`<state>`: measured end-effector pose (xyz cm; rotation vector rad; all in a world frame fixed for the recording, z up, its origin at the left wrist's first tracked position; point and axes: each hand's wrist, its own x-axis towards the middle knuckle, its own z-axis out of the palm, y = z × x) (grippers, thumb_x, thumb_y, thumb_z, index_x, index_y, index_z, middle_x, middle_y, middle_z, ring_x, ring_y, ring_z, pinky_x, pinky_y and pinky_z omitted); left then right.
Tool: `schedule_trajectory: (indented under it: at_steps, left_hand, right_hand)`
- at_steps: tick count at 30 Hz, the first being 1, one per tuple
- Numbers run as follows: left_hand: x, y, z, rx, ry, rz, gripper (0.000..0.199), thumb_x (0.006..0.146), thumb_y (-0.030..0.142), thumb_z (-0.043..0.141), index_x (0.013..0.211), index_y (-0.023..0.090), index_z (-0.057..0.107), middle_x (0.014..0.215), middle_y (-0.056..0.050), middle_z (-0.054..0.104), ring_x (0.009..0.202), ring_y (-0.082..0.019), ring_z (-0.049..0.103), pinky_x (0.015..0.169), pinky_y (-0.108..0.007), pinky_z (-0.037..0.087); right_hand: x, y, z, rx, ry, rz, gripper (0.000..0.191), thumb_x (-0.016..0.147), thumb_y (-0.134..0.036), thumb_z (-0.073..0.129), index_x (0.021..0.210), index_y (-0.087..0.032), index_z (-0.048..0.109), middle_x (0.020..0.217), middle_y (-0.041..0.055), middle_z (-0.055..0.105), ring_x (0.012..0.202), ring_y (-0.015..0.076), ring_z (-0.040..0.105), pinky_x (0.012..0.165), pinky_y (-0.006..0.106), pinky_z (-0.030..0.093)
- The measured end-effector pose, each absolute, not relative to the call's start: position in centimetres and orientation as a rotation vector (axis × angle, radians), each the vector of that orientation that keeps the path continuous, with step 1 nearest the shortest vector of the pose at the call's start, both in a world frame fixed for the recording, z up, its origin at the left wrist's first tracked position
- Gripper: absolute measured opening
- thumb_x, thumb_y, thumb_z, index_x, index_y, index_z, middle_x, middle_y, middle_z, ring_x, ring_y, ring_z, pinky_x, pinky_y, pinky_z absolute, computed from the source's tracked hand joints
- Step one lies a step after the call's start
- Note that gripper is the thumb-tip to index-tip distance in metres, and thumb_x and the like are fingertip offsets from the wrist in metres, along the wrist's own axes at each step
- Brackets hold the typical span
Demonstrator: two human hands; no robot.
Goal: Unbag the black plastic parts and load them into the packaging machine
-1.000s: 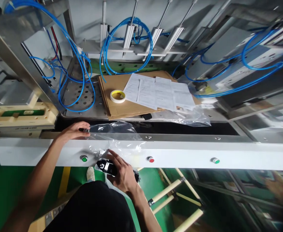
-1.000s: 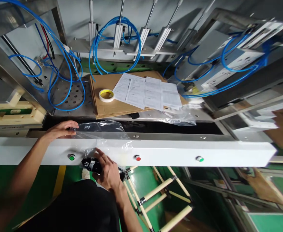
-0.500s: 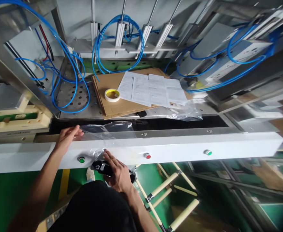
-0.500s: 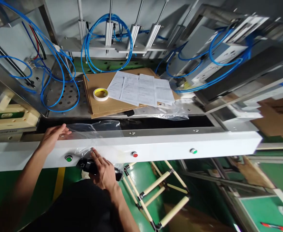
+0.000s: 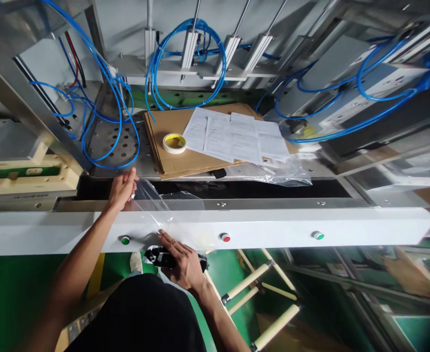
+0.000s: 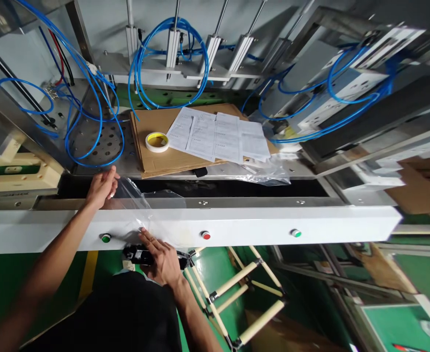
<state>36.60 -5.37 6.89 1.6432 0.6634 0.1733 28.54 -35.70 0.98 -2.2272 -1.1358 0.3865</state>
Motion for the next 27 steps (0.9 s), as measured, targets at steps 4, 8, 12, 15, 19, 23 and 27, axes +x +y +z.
schedule_trajectory:
  at_steps: [4, 8, 12, 15, 19, 23, 27]
  left_hand:
    - [36.0, -3.6, 8.0, 1.594, 0.75, 0.313, 0.08, 0.081, 0.093, 0.049, 0.091, 0.015, 0.065, 0.063, -0.003, 0.062, 0.047, -0.013, 0.052, 0.043, -0.024, 0.036]
    - [32.3, -3.4, 7.6, 1.653, 0.664, 0.435, 0.083, 0.086, 0.09, 0.047, 0.114, 0.014, 0.065, 0.097, -0.014, 0.076, 0.08, -0.023, 0.071, 0.068, -0.032, 0.056]
    - [28.5, -6.1, 5.5, 1.708, 0.546, 0.424, 0.071, 0.084, 0.072, 0.071, 0.129, 0.019, 0.054, 0.123, -0.015, 0.07, 0.114, -0.028, 0.07, 0.099, -0.043, 0.056]
    - [27.6, -7.8, 4.4, 1.725, 0.603, 0.443, 0.069, 0.083, 0.062, 0.078, 0.132, 0.023, 0.049, 0.127, -0.014, 0.066, 0.118, -0.028, 0.067, 0.103, -0.045, 0.055]
    - [26.5, -8.9, 5.2, 1.914, 0.734, 0.786, 0.061, 0.088, 0.058, 0.075, 0.132, 0.023, 0.051, 0.133, -0.015, 0.059, 0.126, -0.031, 0.061, 0.109, -0.048, 0.051]
    - [23.0, -11.7, 7.4, 2.065, 0.513, 0.85, 0.038, 0.099, 0.047, 0.063, 0.128, 0.023, 0.058, 0.125, -0.014, 0.065, 0.121, -0.032, 0.064, 0.107, -0.048, 0.053]
    - [19.9, -16.3, 9.6, 2.026, 0.072, 0.166, 0.068, 0.091, 0.054, 0.072, 0.151, 0.031, 0.049, 0.141, -0.011, 0.068, 0.124, -0.032, 0.069, 0.101, -0.043, 0.06]
  right_hand:
    - [27.9, -36.0, 0.9, -2.105, -1.016, 0.394, 0.095, 0.069, -0.02, 0.063, 0.162, -0.023, 0.043, 0.168, 0.011, 0.047, 0.144, 0.0287, 0.059, 0.114, 0.044, 0.055]
    - [27.2, -35.6, 1.4, -2.018, -0.968, 0.381, 0.086, 0.073, -0.026, 0.067, 0.157, -0.023, 0.05, 0.168, 0.0135, 0.046, 0.145, 0.0326, 0.057, 0.117, 0.049, 0.053]
    - [26.7, -35.1, 3.0, -1.948, -0.872, 0.376, 0.077, 0.075, -0.025, 0.066, 0.151, -0.022, 0.055, 0.164, 0.0166, 0.051, 0.145, 0.0338, 0.058, 0.116, 0.05, 0.054]
    - [26.3, -35.2, 4.5, -1.877, -0.784, 0.335, 0.071, 0.074, -0.021, 0.066, 0.145, -0.024, 0.058, 0.161, 0.0165, 0.053, 0.142, 0.0352, 0.06, 0.113, 0.051, 0.055]
    - [26.2, -35.4, 6.4, -1.642, -0.5, 0.362, 0.054, 0.083, -0.033, 0.068, 0.136, -0.029, 0.058, 0.131, 0.0126, 0.068, 0.085, 0.0229, 0.073, 0.071, 0.037, 0.062]
    - [27.5, -34.4, 8.2, -1.315, -0.246, 0.308, 0.066, 0.089, -0.066, 0.045, 0.144, -0.028, 0.044, 0.091, 0.0058, 0.056, 0.06, 0.0198, 0.053, 0.053, 0.037, 0.05]
    - [29.1, -32.0, 9.1, -1.384, -0.293, 0.233, 0.072, 0.094, -0.064, 0.009, 0.15, -0.027, 0.035, 0.093, 0.0105, 0.05, 0.079, 0.0295, 0.058, 0.07, 0.048, 0.057]
